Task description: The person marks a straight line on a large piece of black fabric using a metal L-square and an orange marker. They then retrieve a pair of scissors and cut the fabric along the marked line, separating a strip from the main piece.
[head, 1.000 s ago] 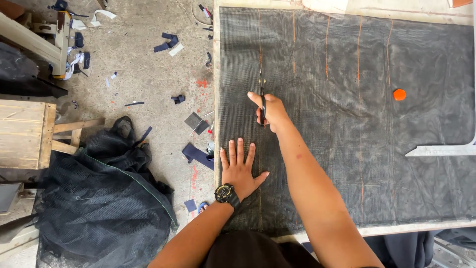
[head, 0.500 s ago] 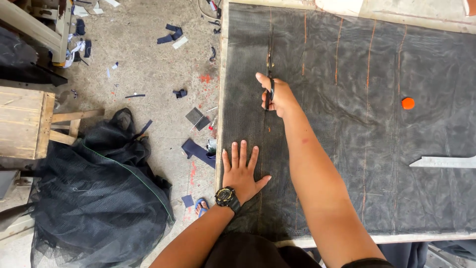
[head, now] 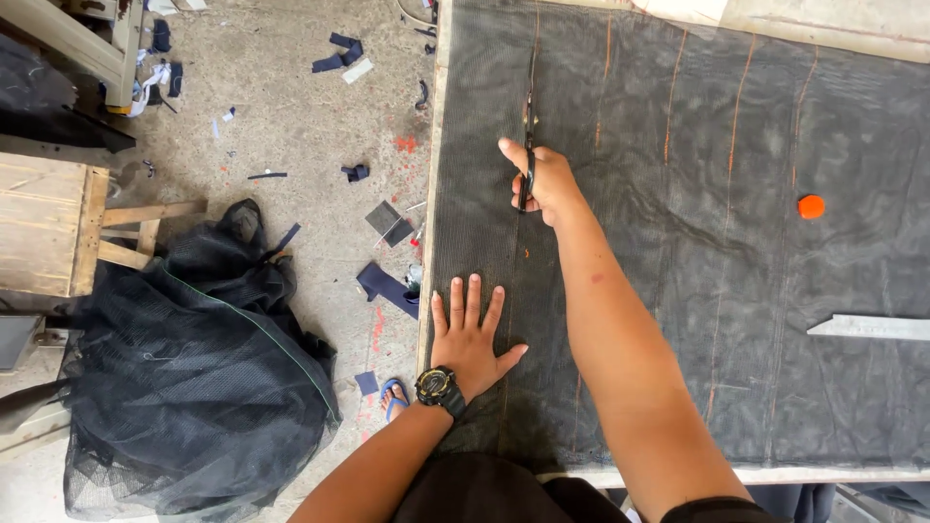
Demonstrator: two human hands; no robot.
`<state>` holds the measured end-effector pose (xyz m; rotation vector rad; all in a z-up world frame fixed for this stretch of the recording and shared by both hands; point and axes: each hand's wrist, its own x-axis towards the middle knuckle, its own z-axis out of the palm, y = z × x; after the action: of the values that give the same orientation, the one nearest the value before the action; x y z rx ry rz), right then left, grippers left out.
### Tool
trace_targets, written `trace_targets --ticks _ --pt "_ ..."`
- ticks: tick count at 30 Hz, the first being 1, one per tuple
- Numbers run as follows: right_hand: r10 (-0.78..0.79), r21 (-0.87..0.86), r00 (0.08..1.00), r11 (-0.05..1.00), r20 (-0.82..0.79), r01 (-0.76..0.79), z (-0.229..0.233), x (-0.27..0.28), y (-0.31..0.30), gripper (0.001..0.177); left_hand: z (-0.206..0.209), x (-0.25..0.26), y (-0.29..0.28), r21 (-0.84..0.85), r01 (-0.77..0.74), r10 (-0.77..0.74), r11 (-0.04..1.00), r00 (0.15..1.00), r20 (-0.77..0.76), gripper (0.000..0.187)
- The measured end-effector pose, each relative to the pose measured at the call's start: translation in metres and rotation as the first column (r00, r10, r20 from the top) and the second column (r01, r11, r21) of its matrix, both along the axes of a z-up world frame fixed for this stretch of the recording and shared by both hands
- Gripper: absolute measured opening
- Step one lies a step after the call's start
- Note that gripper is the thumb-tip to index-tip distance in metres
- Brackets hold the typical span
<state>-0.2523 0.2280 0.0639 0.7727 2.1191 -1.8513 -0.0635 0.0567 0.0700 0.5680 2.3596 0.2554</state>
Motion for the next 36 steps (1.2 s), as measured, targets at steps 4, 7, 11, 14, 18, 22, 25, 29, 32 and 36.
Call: trace_targets --ticks 4,7,11,14,18,22,25,29,32,36 --pt "-0.012 -0.037 0.999 0.999 -0.033 0.011 0.016 0.027 -0.003 0.06 0.004 0.0 0.0 -0.006 0.002 -0.002 1.0 1.0 -0.008 0.093" --pt "0.035 -0.03 0.999 0.999 0.009 -0.035 0.017 0.037 -0.001 0.063 0.007 -0.001 0.0 -0.012 -0.001 0.001 1.0 1.0 0.009 0.093" --pt "0.057 -0.017 0.998 0.998 0.0 -0.057 0.013 0.018 0.003 0.062 0.007 -0.002 0.001 -0.028 -0.003 0.004 1.0 1.0 0.029 0.092" --pt "0.064 0.002 0.998 0.998 -0.013 -0.064 0.01 -0.009 0.01 0.063 0.007 0.0 0.001 -0.033 0.0 0.001 0.999 1.0 0.024 0.093" --pt "0.048 0.048 0.999 0.998 0.017 -0.049 0.013 -0.037 0.014 0.063 0.008 -0.001 0.001 -0.036 0.001 -0.001 0.999 1.0 0.018 0.093" --pt "0.064 0.049 0.998 0.997 0.006 -0.064 0.004 -0.042 0.017 0.064 0.009 -0.001 0.001 -0.025 -0.008 0.009 1.0 0.999 0.038 0.094" --pt "0.048 0.105 0.998 0.994 -0.034 -0.044 -0.01 -0.043 0.018 0.052 0.008 -0.002 0.002 -0.027 -0.013 0.014 1.0 1.0 0.028 0.094" --pt "0.028 0.077 0.999 0.997 -0.029 -0.025 -0.006 -0.047 0.018 0.052 0.007 -0.001 0.002 -0.027 -0.017 0.018 0.999 1.0 0.024 0.095" --pt "0.019 0.035 0.996 0.999 0.083 -0.022 0.022 -0.06 0.013 0.056 -0.056 0.019 0.002 0.025 -0.048 0.054 0.999 0.904 -0.425 0.101" --pt "0.044 0.009 0.976 0.999 0.212 -0.047 0.037 -0.071 0.012 0.067 -0.089 0.028 0.002 0.038 -0.051 0.061 0.998 0.597 -0.8 0.111"
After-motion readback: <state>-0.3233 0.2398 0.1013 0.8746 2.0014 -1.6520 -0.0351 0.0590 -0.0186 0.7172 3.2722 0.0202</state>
